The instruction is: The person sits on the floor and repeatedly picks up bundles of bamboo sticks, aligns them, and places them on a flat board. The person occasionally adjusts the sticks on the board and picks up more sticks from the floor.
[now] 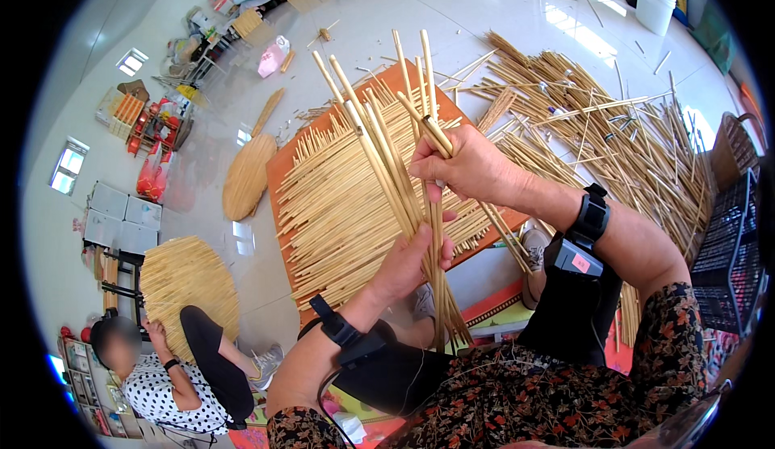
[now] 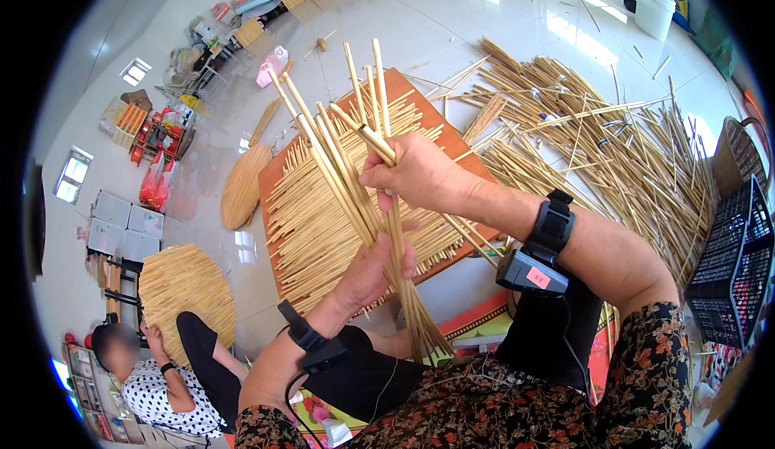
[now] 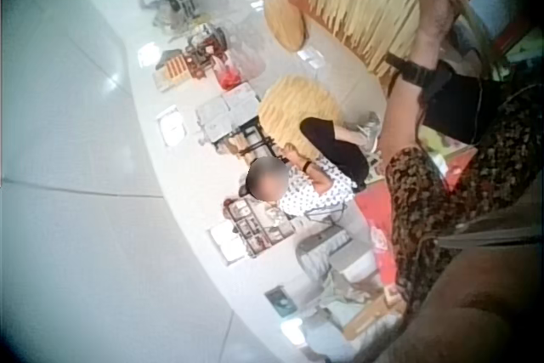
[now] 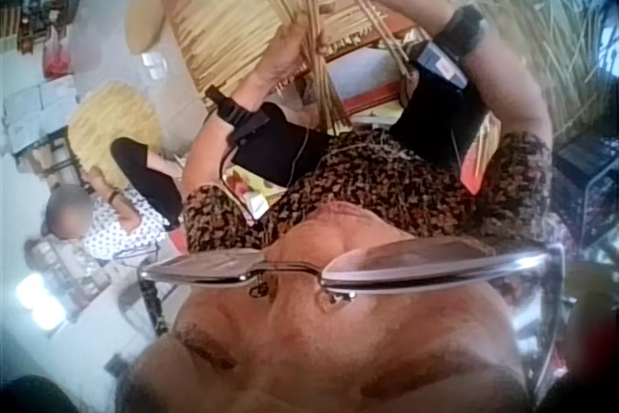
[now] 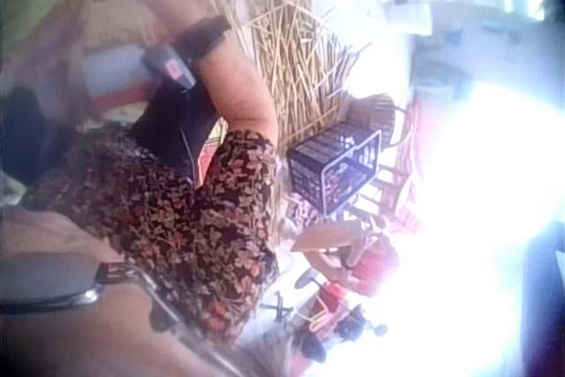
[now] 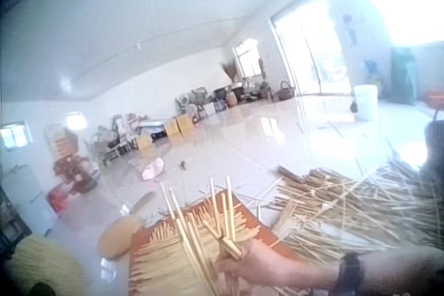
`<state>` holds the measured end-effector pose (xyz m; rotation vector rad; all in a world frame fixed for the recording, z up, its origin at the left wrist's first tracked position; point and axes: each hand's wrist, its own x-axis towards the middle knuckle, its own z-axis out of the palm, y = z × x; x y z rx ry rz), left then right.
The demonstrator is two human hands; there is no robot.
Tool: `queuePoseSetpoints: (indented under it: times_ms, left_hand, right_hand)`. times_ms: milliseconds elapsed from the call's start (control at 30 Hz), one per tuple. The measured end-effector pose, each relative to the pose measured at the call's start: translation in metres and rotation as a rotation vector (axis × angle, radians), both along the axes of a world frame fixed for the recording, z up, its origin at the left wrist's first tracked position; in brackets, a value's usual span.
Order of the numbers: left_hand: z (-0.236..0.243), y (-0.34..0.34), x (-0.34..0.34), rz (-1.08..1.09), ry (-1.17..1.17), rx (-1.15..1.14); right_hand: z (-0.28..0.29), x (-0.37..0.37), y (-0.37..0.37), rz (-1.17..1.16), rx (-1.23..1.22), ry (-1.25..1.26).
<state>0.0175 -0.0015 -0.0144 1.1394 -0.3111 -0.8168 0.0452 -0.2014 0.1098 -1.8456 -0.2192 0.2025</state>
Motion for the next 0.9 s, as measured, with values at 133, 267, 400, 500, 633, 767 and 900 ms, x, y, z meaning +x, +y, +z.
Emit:
queuePoseSetpoints:
  times_ms: [133, 267, 400, 500, 633, 767, 900]
  left_hand:
    - [0.001, 0.000, 0.000, 0.009, 0.020, -0.012]
    - [0.000, 0.000, 0.000, -0.037, -0.012, -0.020]
    - [0.001, -0.002, -0.001, -0.051, 0.002, -0.021]
    - [0.004, -0.003, -0.002, -0.031, 0.041, -0.031]
    - [0.003, 0.000, -0.001, -0.022, 0.024, -0.042]
    - [0.000, -0.001, -0.001, -0.044, -0.006, -0.059]
    - [-0.016, 0.006, -0.001, -0.032, -0.042, 0.085]
  right_hand:
    - [0.001, -0.007, 0.007, -0.066, 0.064, 0.024]
    - [-0.002, -0.004, 0.006, 0.014, 0.013, -0.058]
    - [-0.007, 0.002, 0.002, 0.031, -0.034, -0.040]
    - [-0.001, 0.000, 0.002, 0.012, -0.046, -0.013]
    - [-0.005, 0.001, 0.000, 0.008, 0.020, -0.075]
    - [-0.006, 0.002, -0.010, -0.112, 0.097, -0.124]
    - [-0.017, 0.014, -0.029, -0.195, 0.137, -0.118]
